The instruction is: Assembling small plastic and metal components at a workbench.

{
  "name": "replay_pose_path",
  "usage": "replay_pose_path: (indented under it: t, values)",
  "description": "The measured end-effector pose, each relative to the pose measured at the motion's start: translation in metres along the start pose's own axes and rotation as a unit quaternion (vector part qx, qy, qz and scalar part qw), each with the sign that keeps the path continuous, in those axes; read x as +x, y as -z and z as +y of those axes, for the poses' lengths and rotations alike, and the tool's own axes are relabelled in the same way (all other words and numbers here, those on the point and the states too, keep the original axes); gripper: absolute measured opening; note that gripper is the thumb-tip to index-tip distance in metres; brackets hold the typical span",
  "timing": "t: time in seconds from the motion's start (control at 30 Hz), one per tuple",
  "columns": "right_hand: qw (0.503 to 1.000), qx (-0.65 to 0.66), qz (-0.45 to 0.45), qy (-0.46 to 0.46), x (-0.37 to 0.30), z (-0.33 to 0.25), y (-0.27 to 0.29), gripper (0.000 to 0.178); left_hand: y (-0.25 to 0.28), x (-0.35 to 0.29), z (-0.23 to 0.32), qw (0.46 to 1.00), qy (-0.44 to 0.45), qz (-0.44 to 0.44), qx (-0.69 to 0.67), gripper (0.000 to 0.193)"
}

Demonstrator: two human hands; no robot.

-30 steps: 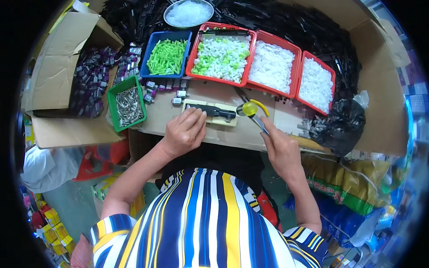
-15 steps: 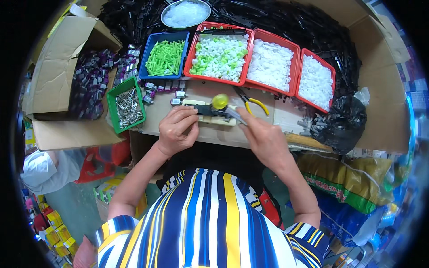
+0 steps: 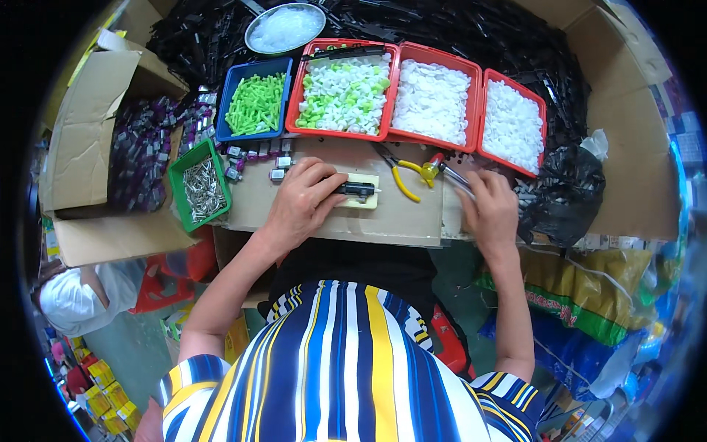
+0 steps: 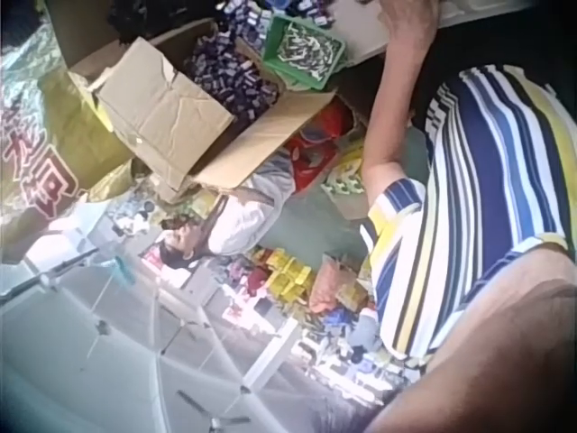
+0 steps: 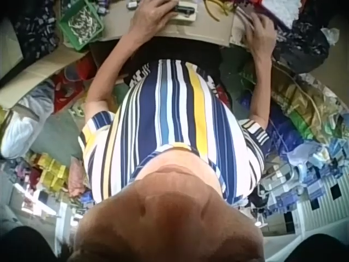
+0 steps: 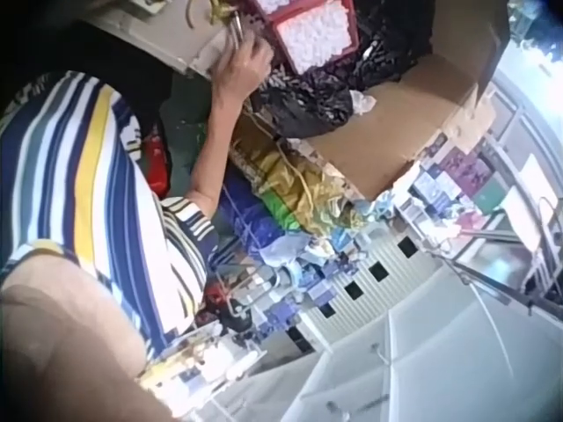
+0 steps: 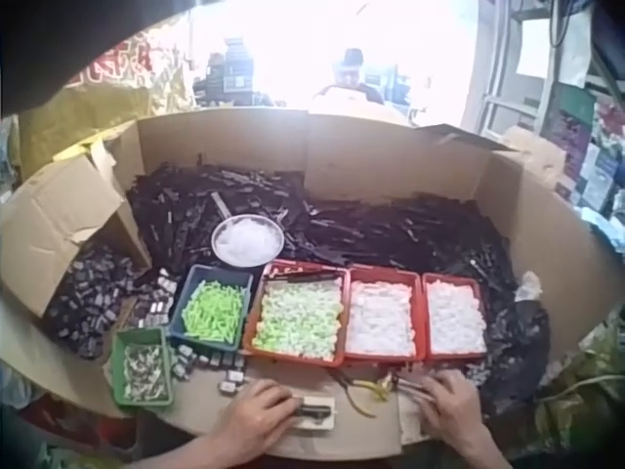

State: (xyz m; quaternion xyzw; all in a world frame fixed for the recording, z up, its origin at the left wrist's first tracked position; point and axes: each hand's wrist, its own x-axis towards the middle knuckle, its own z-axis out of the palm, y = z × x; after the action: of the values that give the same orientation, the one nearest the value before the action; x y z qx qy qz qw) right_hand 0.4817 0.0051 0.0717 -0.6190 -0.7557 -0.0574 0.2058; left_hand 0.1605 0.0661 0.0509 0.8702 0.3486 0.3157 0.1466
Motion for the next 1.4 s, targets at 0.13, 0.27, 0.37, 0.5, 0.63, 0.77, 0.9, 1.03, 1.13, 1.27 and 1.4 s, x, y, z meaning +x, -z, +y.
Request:
replay_pose_path:
  t: [0.13, 0.27, 0.37, 0.5, 0.63, 0.77, 0.9, 1.03, 1.13, 1.27, 1.4]
  values:
    - [0.995, 0.077, -0.031, 0.048, 0.014, -0.044, -0.012, 0.029, 0.007, 0.003, -0.004, 0.995, 0.038, -0.011, -0.095, 0.03]
    - [0.987, -0.06, -0.126, 0.077, 0.036, -0.068, -0.029, 0.037, 0.018, 0.014, -0.006, 0.918, 0.18, 0.068, -0.346, 0.03]
    - [0.981, -0.069, -0.168, 0.062, 0.046, -0.072, -0.035, 0.029, 0.023, 0.016, -0.012, 0.663, 0.338, 0.108, -0.659, 0.035]
    - [0.987, -0.017, -0.14, 0.077, 0.052, -0.071, -0.037, 0.019, 0.025, 0.011, -0.01, 0.59, 0.3, 0.119, -0.74, 0.039]
    - [0.991, 0.041, -0.117, 0.049, 0.051, -0.072, -0.046, 0.016, 0.02, 0.0, -0.006, 0.64, 0.305, 0.132, -0.693, 0.04]
    - [0.991, 0.1, -0.092, 0.017, 0.049, -0.06, -0.047, 0.015, 0.023, -0.005, 0.005, 0.795, 0.239, 0.103, -0.548, 0.035]
    - [0.936, 0.306, -0.121, -0.125, 0.05, -0.057, -0.035, 0.01, 0.027, -0.003, 0.016, 0.859, 0.205, 0.061, -0.465, 0.033]
    - [0.791, 0.582, -0.091, -0.167, 0.046, -0.064, -0.024, 0.01, 0.02, 0.005, 0.023, 0.891, 0.148, 0.036, -0.428, 0.024]
    - [0.691, 0.697, -0.086, -0.173, 0.045, -0.084, -0.016, 0.015, 0.009, 0.014, 0.027, 0.9, 0.122, 0.031, -0.417, 0.023]
    - [0.557, 0.785, -0.13, -0.237, 0.039, -0.103, -0.021, 0.03, 0.0, 0.021, 0.032, 0.872, 0.098, 0.041, -0.478, 0.022]
    - [0.507, 0.807, -0.114, -0.281, 0.039, -0.107, -0.019, 0.035, 0.005, 0.017, 0.038, 0.833, 0.15, 0.004, -0.533, 0.027]
